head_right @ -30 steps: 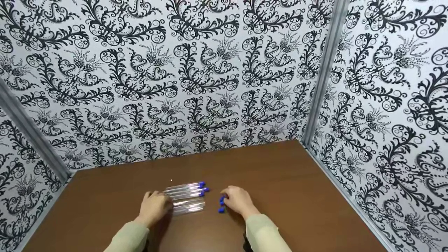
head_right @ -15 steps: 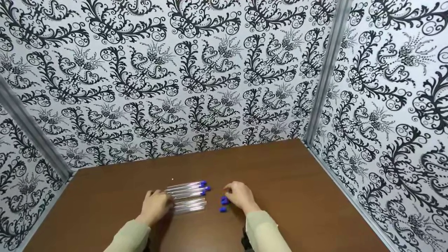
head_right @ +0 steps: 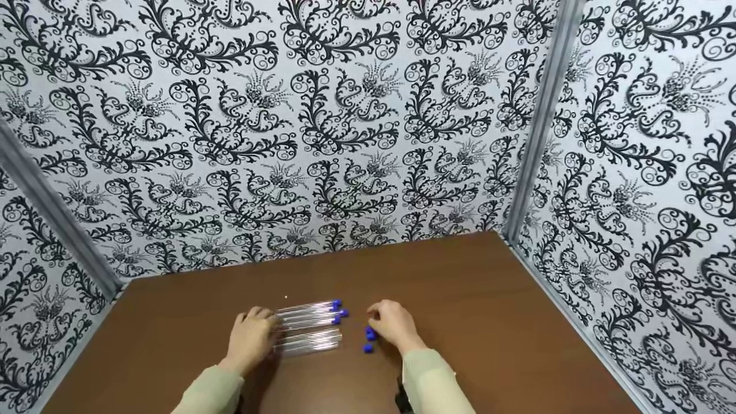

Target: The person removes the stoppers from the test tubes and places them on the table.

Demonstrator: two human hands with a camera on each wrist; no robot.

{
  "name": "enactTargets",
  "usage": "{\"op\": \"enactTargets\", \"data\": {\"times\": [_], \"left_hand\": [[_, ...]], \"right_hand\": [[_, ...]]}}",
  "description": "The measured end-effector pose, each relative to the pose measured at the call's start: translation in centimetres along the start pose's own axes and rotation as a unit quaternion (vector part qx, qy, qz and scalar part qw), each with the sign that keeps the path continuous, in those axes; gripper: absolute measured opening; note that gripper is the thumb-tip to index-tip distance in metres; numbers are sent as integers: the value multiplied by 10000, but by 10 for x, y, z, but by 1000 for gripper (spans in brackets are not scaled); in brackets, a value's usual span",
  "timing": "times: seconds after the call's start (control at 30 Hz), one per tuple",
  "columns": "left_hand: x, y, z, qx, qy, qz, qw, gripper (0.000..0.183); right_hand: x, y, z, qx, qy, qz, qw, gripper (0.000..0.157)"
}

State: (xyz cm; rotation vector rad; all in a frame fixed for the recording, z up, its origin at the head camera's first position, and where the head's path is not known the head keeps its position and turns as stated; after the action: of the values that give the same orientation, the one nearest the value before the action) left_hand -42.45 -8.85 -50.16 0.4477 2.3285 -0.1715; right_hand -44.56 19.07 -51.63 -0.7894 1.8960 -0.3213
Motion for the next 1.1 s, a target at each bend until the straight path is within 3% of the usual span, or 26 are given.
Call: {"op": "enactTargets", "data": {"times": [0.43,0.67,1.1], "left_hand": [[1,-5,2,-31,-28,-21,10000,12],[9,-7,6,-107,-325,14,9994,6],[11,-4,-1,372,-256,-324,9985,8]], "right_hand": [[4,-2,-5,-50,-8,-59,10000,21],[8,1,-3,35,-106,-90,9999,21],[8,0,-5,-61,-26,-83,9999,18]]}}
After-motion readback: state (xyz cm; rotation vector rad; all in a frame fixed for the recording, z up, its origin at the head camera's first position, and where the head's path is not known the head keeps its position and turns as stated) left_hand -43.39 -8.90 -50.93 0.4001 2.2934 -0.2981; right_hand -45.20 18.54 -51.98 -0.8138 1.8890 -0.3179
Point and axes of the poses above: each hand's wrist, its own z-axis away from the middle knuckle, its own x-axis out of the palm, y = z × x, the point moved 8 cm from there along -z, towards the middle knuckle, and after that the axes turned 14 degrees about y, right-handed, at the moved point
